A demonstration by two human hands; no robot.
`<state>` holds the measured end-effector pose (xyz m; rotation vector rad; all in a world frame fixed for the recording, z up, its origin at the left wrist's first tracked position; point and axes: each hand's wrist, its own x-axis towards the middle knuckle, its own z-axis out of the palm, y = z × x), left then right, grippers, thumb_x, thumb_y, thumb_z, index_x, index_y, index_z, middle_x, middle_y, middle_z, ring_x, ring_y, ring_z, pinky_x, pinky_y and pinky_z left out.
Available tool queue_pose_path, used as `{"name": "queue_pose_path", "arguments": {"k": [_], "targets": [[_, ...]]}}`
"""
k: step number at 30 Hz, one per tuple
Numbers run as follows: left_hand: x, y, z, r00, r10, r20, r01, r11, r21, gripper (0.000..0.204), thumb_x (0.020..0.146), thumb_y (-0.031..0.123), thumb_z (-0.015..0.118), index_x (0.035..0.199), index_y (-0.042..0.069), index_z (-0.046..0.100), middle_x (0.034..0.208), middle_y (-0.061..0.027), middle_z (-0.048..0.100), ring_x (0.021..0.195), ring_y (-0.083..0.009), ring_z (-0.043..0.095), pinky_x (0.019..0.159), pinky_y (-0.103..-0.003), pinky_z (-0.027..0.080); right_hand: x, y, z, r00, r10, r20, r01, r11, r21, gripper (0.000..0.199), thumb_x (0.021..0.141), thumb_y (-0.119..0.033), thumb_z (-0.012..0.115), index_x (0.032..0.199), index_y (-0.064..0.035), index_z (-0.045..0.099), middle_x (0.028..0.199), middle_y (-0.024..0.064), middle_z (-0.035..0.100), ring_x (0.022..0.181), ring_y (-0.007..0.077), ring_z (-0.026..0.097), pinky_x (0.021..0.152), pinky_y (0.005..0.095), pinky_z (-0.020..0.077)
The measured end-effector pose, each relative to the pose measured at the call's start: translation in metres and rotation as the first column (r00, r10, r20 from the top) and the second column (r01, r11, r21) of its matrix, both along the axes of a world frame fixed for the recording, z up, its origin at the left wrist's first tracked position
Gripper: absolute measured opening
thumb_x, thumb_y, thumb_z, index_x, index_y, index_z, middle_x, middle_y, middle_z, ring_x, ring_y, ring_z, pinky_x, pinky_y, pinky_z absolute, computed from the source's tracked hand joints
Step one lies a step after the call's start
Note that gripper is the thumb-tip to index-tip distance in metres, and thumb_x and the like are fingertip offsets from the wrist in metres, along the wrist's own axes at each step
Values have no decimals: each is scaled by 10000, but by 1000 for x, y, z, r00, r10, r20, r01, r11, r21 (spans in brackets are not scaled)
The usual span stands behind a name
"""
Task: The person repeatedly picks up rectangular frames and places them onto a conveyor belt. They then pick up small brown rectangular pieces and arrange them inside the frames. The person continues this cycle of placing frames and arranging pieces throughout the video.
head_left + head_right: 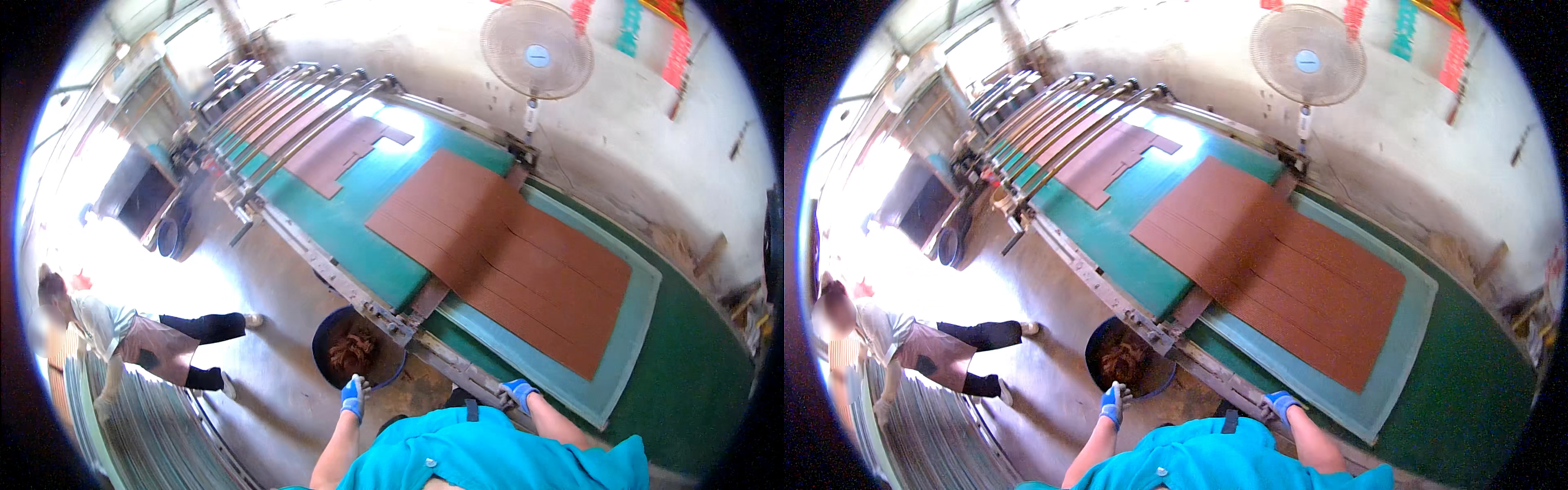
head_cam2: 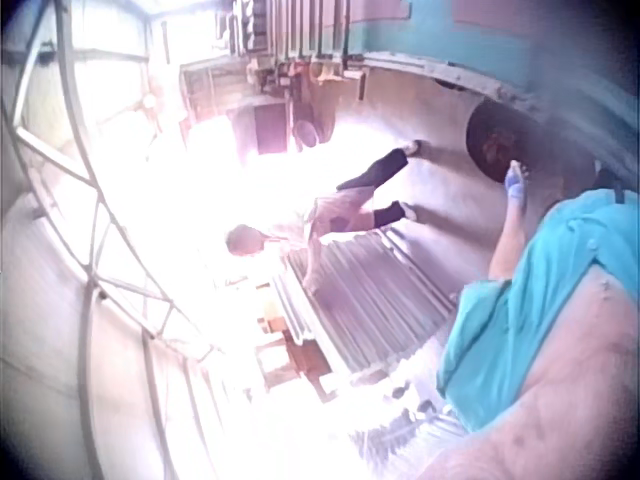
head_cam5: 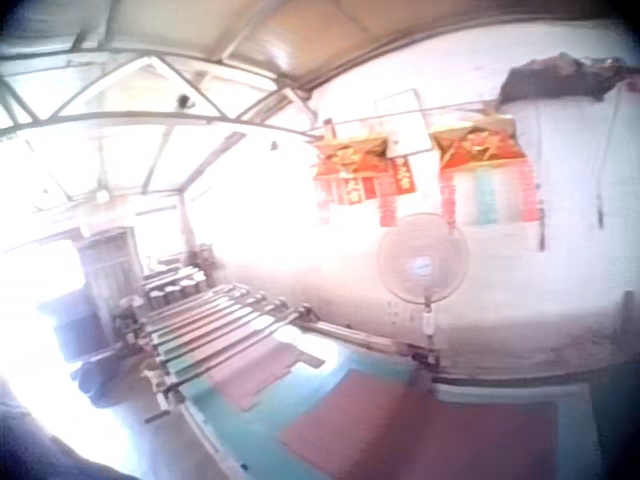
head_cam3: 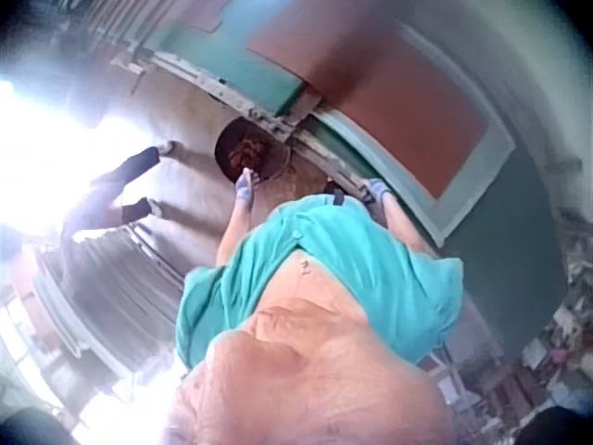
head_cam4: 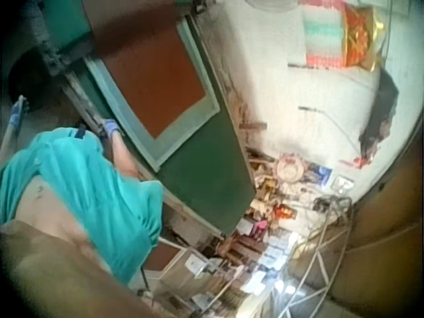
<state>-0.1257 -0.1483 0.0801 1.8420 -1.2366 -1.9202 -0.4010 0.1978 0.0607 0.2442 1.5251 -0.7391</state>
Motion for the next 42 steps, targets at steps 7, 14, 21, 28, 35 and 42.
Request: {"name": "queue_pose_path", "arguments": {"k": [7,14,21,28,35,42], "targets": [[75,21,-32,993,10,113,-8,1000,-22,455,842,437,401,947,19,543,870,-86,587,763,-212,573,616,-326,425,-1,-57,21,968,251,-11,-249,964,88,325,838,-336,432,969,-74,572,718,116,603,525,222,535,554,384,485],[297,59,-172,923,166,347,-249,945,211,522,841,422,380,1142,2,459,1028,-153,559,864,-328,561,719,-417,447,36,-64,-9,547,781,-302,-730,621,284,370,804,-341,429,974,-74,621,999,135,601,861,266,580,760,401,435],[375,55,-200,953,-162,254,118,977,180,497,847,411,371,1078,-13,488,909,-173,583,789,-357,564,675,-455,452,57,-47,11,551,714,-433,-632,695,343,312,788,-303,424,923,-112,630,974,130,608,851,281,589,729,385,442],[170,-75,-66,946,287,151,-318,913,258,369,846,399,417,761,50,504,567,-87,471,503,-238,475,461,-395,420,-18,-97,62,182,644,-744,-317,754,575,295,774,-302,417,769,-82,613,862,160,592,795,348,561,671,420,440],[-40,-183,58,987,10,-159,-1,998,60,341,868,353,439,827,32,546,555,-36,470,419,-138,413,405,-268,395,-148,-295,66,1,-6,-1000,-346,938,-6,197,771,-190,466,883,-95,597,916,144,594,846,326,553,693,419,455],[-205,-260,79,905,13,-426,53,988,144,323,853,298,479,1122,125,432,908,-130,525,676,-225,544,579,-343,469,-280,-522,70,-431,-227,-873,-438,899,-18,209,722,-215,549,903,-114,576,938,81,570,890,262,521,775,419,394]]}}
